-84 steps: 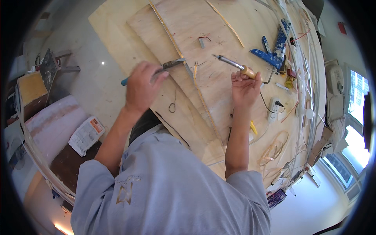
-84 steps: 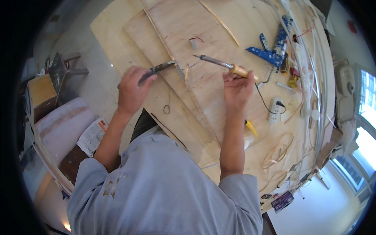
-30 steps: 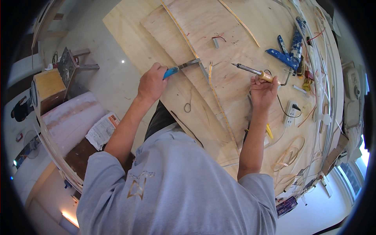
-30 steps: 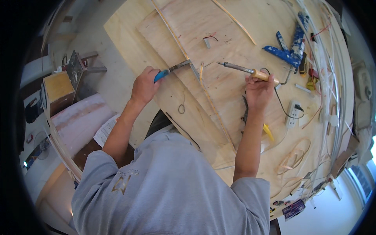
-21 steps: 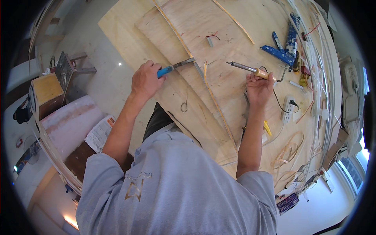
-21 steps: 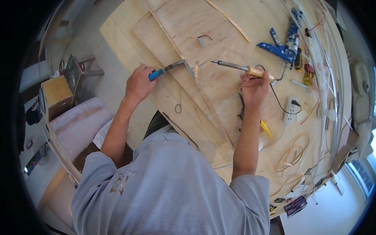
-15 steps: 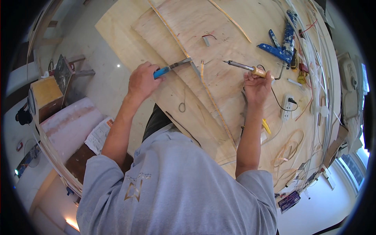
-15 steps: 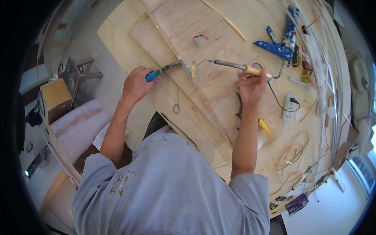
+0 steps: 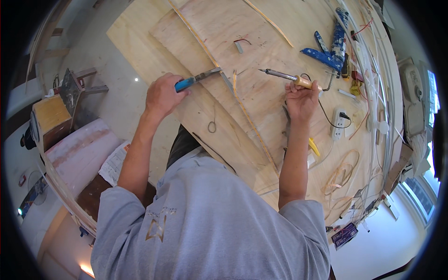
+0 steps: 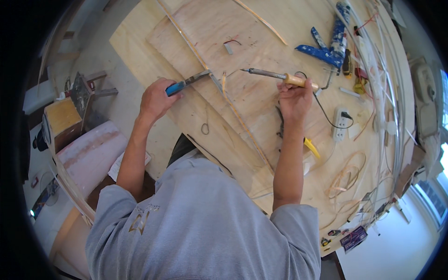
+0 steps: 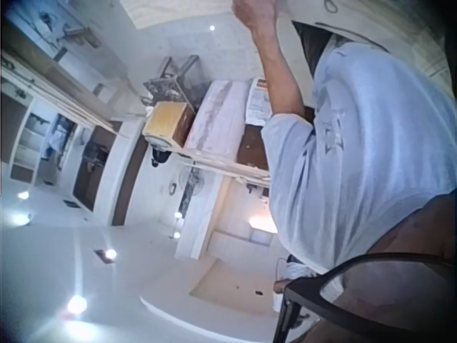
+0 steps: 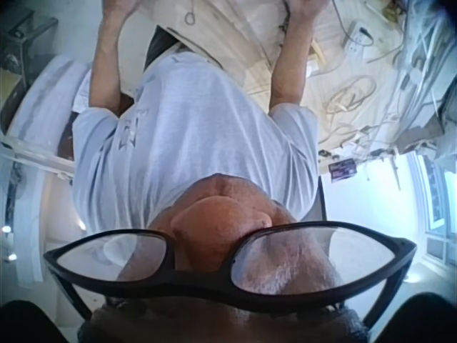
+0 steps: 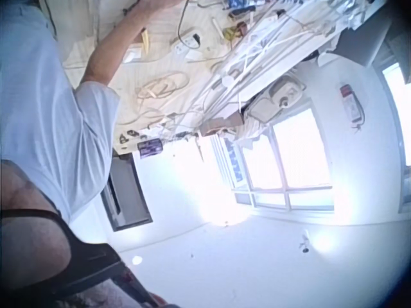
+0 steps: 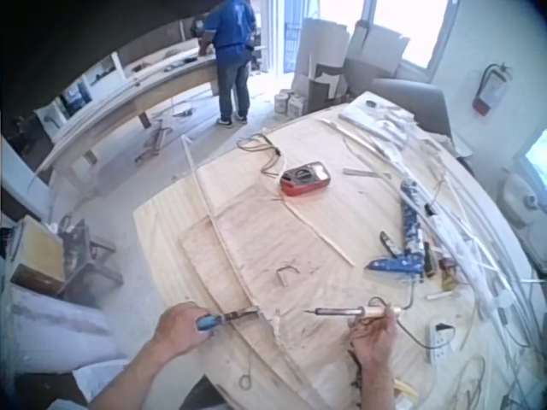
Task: Soldering wires and assembling electrical components on a wooden workbench at a construction site.
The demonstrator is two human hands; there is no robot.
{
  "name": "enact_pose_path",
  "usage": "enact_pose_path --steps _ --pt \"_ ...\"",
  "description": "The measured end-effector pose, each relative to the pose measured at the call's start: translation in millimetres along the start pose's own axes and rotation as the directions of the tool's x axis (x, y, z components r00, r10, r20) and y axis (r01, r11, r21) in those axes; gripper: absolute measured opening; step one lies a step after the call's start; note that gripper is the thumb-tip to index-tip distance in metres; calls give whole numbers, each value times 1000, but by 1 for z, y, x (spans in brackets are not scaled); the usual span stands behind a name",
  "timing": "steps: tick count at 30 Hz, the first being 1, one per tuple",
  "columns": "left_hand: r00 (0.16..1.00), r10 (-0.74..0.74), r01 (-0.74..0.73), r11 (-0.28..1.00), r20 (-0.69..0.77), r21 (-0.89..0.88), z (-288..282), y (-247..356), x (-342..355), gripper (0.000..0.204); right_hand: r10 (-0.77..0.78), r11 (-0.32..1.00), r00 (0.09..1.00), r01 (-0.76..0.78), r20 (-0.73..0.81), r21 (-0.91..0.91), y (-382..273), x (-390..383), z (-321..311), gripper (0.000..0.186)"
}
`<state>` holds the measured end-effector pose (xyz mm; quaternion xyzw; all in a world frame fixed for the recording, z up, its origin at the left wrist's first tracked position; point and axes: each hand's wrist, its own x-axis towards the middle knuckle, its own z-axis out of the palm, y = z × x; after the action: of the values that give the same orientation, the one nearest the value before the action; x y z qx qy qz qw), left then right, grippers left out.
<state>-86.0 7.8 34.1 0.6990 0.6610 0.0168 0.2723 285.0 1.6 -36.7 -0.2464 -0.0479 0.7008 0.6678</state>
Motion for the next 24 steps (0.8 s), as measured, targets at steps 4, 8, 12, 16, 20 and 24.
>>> enact_pose_path --steps 4,8,12,16,20,24 --pt "1000 11 -10 1000 -15 21 -5 0 -2 34 -1 1000 1000 1 -12 -17 0 -1 4 36" --pt "996 49 -49 999 -71 -1 -3 -8 -4 37 -4 1000 1000 4 -4 -17 0 0 3 36" --pt "992 46 -50 998 -115 -30 4 -13 -6 31 -5 1000 1000 5 -13 -4 -1 0 3 36" --pt "992 0 0 1000 -126 -2 11 -11 -12 21 -15 1000 1000 15 -15 -9 0 0 3 36" --pt "983 -7 7 1000 -182 1 11 -4 -16 17 -17 1000 1000 17 -26 -15 1 0 4 36" --pt "976 -19 1 996 -218 -84 15 2 -21 16 -18 1000 1000 17 -16 -23 1 0 3 36"
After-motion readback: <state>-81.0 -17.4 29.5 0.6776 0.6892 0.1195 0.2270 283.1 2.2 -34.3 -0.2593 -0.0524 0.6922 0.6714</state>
